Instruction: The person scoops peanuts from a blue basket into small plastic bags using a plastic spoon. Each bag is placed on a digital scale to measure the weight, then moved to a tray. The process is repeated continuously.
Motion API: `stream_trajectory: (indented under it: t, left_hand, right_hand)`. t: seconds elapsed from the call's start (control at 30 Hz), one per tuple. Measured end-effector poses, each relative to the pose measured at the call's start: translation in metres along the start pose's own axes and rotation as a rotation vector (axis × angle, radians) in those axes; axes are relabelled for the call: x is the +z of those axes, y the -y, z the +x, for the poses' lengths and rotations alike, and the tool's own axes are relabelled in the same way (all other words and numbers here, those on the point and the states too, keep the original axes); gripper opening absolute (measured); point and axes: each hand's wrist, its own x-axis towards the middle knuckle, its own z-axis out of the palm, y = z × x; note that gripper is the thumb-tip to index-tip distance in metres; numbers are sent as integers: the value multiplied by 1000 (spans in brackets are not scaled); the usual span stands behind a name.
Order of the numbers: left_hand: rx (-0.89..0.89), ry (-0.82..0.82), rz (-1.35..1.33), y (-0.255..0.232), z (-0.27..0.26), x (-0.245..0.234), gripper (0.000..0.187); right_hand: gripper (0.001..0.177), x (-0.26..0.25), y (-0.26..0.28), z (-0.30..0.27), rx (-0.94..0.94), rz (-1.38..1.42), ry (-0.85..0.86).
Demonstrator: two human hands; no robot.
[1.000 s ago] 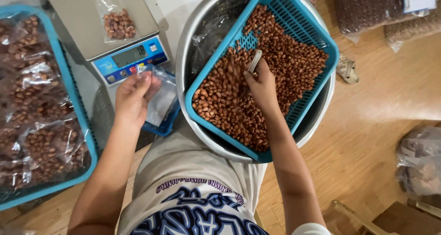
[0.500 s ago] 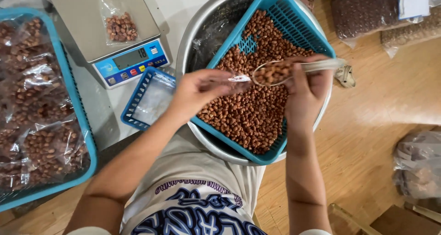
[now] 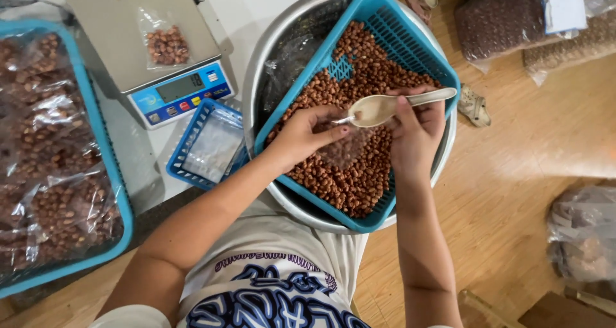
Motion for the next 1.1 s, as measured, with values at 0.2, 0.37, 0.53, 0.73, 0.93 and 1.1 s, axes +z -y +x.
stream_trajectory:
  t: [0.2,0.37,0.53,0.73,0.93,1.1]
  left_hand:
    - [92,-237,10,-66,-31,-35,20]
    - [-131,-764,276,-81,-10,-182,20]
    - [545,-763,1347,-7,16,-342,29]
    - [845,-859,608,-58,31,-322,30]
    - [500,-482,21,-114,-31,-187,19]
    - [-158,-330,-185,-82,-66,-82,21]
  right_hand:
    - [13,3,-25,-6,285,293,-107]
    - [16,29,-10,-23,251,30,-96]
    - [15,38,-10,-33,209,-58,-45]
    - [16,29,-18,-35,259,103,-56]
    - [16,34,-6,-34,216,42,-10]
    - [18,47,42,-23,-211,-136,-50]
